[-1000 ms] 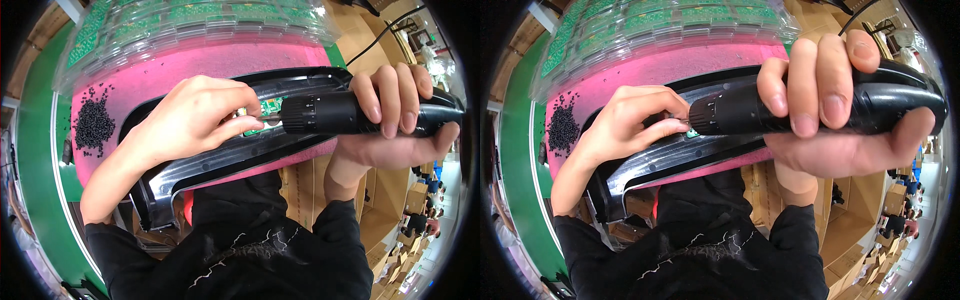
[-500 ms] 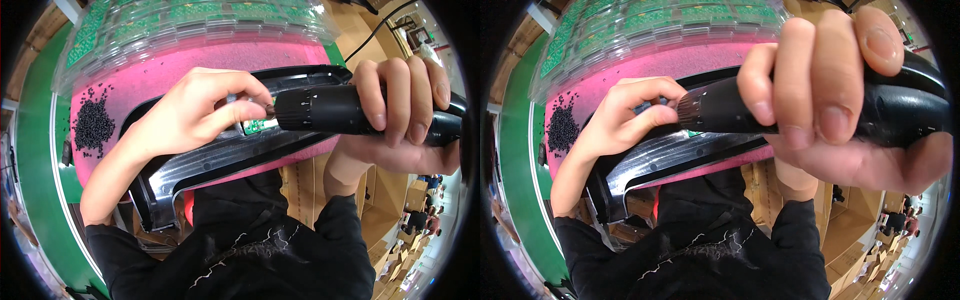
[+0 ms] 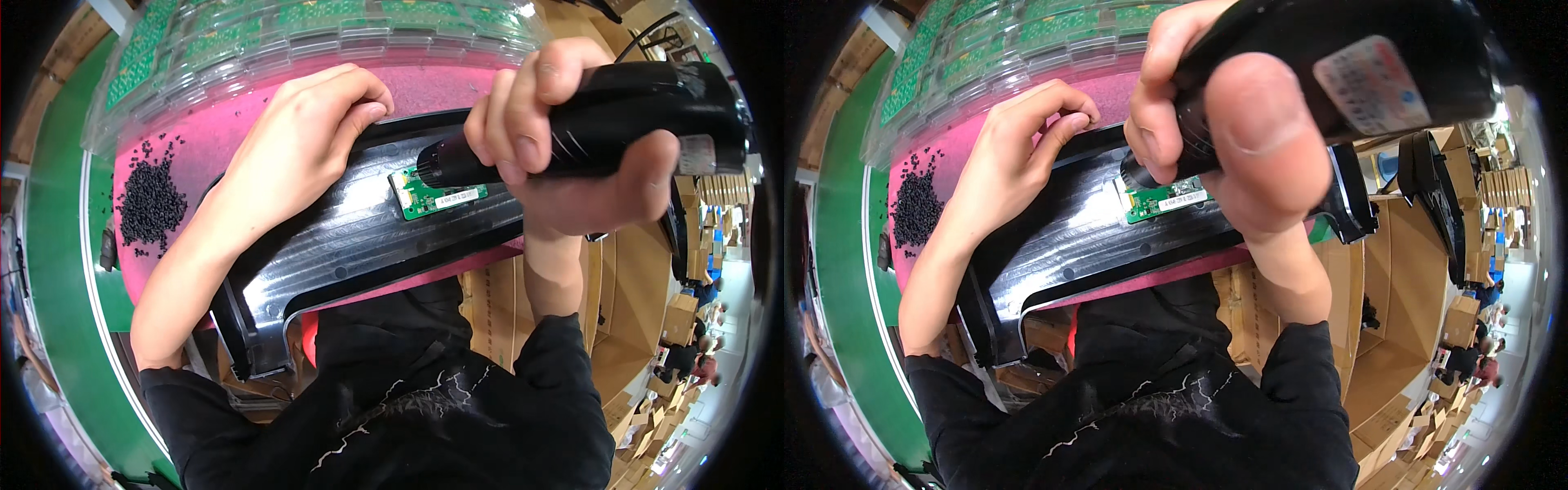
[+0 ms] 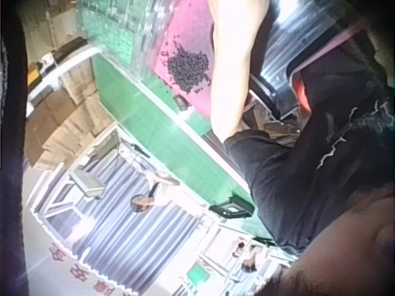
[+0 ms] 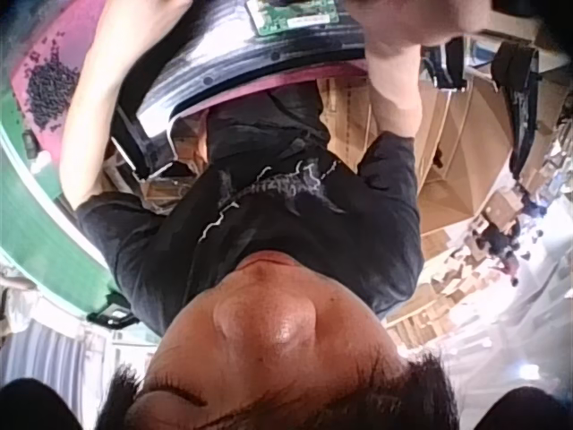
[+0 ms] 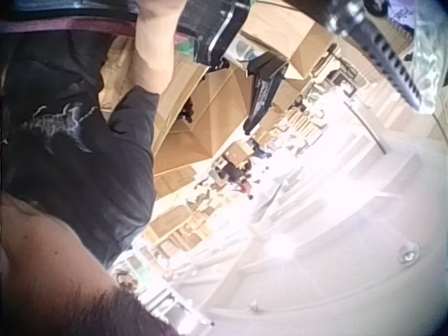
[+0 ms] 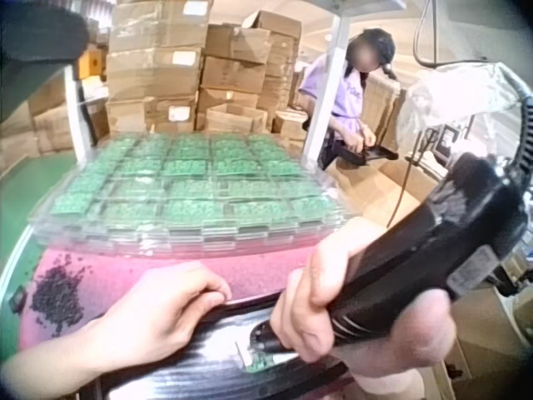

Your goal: The recorder is assembling electronic circuit boards into plastic housings and securing them with screws using a power tool.

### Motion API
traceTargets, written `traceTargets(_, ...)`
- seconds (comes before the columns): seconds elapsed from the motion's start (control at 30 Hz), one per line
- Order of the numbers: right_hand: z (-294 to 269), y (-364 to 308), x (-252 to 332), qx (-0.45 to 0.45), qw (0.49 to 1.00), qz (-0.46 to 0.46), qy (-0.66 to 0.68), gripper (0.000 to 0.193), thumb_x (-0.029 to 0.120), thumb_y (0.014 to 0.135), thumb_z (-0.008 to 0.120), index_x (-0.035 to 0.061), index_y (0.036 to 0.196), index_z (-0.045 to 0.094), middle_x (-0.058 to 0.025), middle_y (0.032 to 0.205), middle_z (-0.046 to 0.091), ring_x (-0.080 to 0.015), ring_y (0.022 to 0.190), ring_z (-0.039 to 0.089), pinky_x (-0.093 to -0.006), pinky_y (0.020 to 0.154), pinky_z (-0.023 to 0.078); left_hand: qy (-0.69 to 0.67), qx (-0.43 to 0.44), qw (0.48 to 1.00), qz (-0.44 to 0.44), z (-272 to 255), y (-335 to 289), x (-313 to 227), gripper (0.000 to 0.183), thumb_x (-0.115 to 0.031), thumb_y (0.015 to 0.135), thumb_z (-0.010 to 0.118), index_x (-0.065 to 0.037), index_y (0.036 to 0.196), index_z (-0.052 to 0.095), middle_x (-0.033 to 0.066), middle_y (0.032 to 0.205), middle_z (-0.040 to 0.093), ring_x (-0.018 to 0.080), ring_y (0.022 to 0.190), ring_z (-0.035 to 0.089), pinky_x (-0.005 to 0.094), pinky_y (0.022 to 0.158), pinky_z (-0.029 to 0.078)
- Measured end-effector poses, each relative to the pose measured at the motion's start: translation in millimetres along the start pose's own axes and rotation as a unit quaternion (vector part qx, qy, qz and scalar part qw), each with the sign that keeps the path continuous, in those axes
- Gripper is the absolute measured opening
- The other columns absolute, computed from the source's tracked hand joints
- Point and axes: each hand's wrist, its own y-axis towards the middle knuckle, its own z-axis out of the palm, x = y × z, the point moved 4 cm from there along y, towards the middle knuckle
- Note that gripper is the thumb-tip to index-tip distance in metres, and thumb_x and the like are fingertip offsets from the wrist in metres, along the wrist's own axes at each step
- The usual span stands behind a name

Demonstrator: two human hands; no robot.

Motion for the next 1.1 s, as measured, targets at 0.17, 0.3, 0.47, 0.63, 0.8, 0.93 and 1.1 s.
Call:
traceTargets(0.17, 0, -3, -14, -0.011, 1.000, -0.001, -0.002, 0.069, 0.068, 0.091, 0.051, 0.0015, 0.109, 0.053, -0.0017, 0.068, 0.055, -0.0106, 0.054, 0.048, -0.0276, 0.053, 0.041, 0.022, 0.014, 0.999, -0.021, 3, -3, 0, 0.010, -0.007, 0.096, 0.060, 0.002, 0.100, 0.059, 0.0136, 0.090, 0.063, 0.0254, 0.081, 0.063, 0.0337, 0.071, 0.048)
traceTargets(0.3, -2, -3, -24, -0.049, 0.998, 0.023, 0.007, 0.066, 0.067, 0.091, 0.054, 0.0020, 0.105, 0.052, -0.0010, 0.066, 0.053, -0.0100, 0.052, 0.046, -0.0271, 0.052, 0.040, 0.055, 0.038, 0.998, -0.013, 3, -4, 1, 0.012, -0.009, 0.096, 0.059, 0.002, 0.099, 0.058, 0.0154, 0.090, 0.062, 0.0314, 0.086, 0.061, 0.0375, 0.077, 0.048)
traceTargets(0.47, 8, 3, -29, -0.061, 0.993, 0.097, -0.005, 0.065, 0.065, 0.089, 0.058, 0.0016, 0.102, 0.051, -0.0014, 0.065, 0.050, -0.0101, 0.052, 0.046, -0.0265, 0.050, 0.038, 0.063, 0.050, 0.997, 0.017, 7, -7, 5, 0.012, -0.008, 0.094, 0.061, 0.002, 0.100, 0.059, 0.0175, 0.093, 0.063, 0.0355, 0.094, 0.060, 0.0413, 0.084, 0.047)
traceTargets(0.63, 12, 6, -29, -0.026, 0.986, 0.131, -0.096, 0.067, 0.066, 0.089, 0.057, 0.0007, 0.104, 0.052, -0.0017, 0.063, 0.050, -0.0110, 0.051, 0.045, -0.0274, 0.050, 0.038, 0.064, 0.011, 0.996, 0.054, 6, -7, 1, 0.018, -0.015, 0.091, 0.066, 0.002, 0.094, 0.059, 0.0167, 0.091, 0.062, 0.0369, 0.091, 0.060, 0.0460, 0.081, 0.048)
traceTargets(0.8, 15, 5, -23, -0.084, 0.976, 0.109, -0.170, 0.068, 0.066, 0.091, 0.051, -0.0006, 0.104, 0.054, -0.0028, 0.064, 0.051, -0.0126, 0.051, 0.045, -0.0292, 0.051, 0.038, 0.077, 0.079, 0.993, 0.035, 5, -6, -1, 0.019, -0.011, 0.084, 0.072, 0.000, 0.094, 0.060, 0.0134, 0.093, 0.062, 0.0341, 0.094, 0.058, 0.0432, 0.084, 0.047)
traceTargets(0.93, 14, -10, -16, -0.128, 0.990, 0.036, -0.046, 0.068, 0.068, 0.088, 0.055, 0.0021, 0.105, 0.056, 0.0003, 0.065, 0.051, -0.0119, 0.051, 0.047, -0.0289, 0.051, 0.039, 0.100, 0.129, 0.984, 0.068, 7, -11, 0, 0.020, -0.009, 0.079, 0.076, -0.004, 0.092, 0.063, 0.0085, 0.095, 0.061, 0.0294, 0.098, 0.057, 0.0404, 0.086, 0.046)
traceTargets(1.1, 9, -5, 29, -0.084, 0.995, -0.041, 0.027, 0.065, 0.066, 0.078, 0.069, 0.0068, 0.102, 0.057, 0.0042, 0.070, 0.053, -0.0071, 0.054, 0.051, -0.0256, 0.056, 0.042, 0.029, 0.122, 0.980, 0.155, 8, -7, -5, 0.018, -0.009, 0.078, 0.076, -0.004, 0.091, 0.064, 0.0066, 0.096, 0.063, 0.0265, 0.099, 0.058, 0.0381, 0.084, 0.044)
